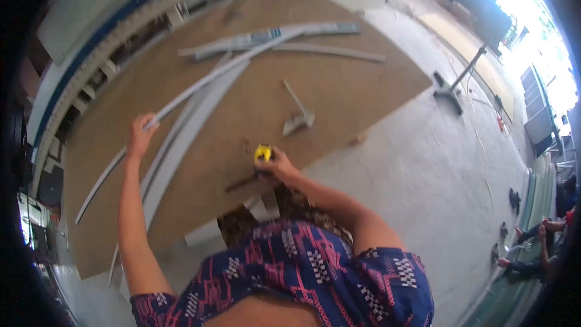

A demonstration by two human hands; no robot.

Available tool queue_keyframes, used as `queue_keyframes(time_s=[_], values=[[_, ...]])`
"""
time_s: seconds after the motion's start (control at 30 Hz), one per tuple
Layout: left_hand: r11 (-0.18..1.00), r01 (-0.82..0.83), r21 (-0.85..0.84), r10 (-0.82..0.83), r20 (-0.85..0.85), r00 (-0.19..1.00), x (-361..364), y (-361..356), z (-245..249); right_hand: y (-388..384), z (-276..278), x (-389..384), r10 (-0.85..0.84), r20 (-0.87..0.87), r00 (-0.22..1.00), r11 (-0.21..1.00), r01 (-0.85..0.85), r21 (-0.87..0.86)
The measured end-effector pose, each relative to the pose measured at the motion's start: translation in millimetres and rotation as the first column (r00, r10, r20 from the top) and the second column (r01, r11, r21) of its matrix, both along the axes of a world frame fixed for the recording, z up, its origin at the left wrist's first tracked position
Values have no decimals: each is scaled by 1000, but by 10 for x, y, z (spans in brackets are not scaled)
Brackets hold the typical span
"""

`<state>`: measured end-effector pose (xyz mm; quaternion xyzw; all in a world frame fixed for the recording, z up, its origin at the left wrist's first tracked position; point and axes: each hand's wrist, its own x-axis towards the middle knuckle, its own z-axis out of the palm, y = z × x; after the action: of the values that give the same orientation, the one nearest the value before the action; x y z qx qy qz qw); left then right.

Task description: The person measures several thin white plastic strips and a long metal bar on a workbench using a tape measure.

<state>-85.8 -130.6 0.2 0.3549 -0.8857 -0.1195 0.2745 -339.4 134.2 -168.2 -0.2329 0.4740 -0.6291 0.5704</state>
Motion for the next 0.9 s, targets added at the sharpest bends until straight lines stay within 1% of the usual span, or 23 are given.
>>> queue_keyframes(time_s=[0.03,0.07,0.1,0.13,0.17,0.2,0.23,0.3,0.4,0.5,0.6,0.67,0.8,0.9], values=[[998,22,65,-21,-12,1000,55,111,-312,24,-50,24,16,2,1000,1000,-16,22],[995,45,87,-41,-54,998,11,101,-576,-28,-53,3,32,-25,999,999,-32,3],[996,70,54,-62,-133,989,-151,-63,-694,-20,-93,71,-11,-11,1000,1000,11,-20],[993,93,-67,-95,-33,995,-168,-178,-938,-8,-19,96,-21,-20,1000,1000,21,-14],[996,76,40,-74,-53,996,-273,-181,-1089,-11,1,76,0,6,1000,1000,0,-30],[998,59,-28,-60,-16,998,-387,-72,-1094,-11,6,79,22,43,999,999,-20,-36],[999,42,23,-41,-44,998,-514,155,-965,-5,56,73,28,49,998,999,-27,-24],[997,74,23,-74,-11,997,-679,244,-965,33,143,70,35,71,997,999,-36,22],[995,94,28,-95,8,995,-885,246,-1084,26,145,67,72,15,997,997,-72,12],[997,78,0,-78,14,997,-1027,240,-1220,31,134,64,81,39,996,996,-82,32],[997,72,-23,-72,15,997,-1146,261,-1272,18,69,79,51,1,999,999,-51,3],[996,81,-26,-81,5,997,-1232,240,-1272,6,-4,67,67,2,998,998,-67,-1],[995,93,-19,-93,-9,996,-1369,225,-1345,17,77,69,90,33,995,996,-90,-12],[995,94,-9,-94,-1,996,-1442,218,-1415,27,112,65,100,35,994,995,-100,18]])
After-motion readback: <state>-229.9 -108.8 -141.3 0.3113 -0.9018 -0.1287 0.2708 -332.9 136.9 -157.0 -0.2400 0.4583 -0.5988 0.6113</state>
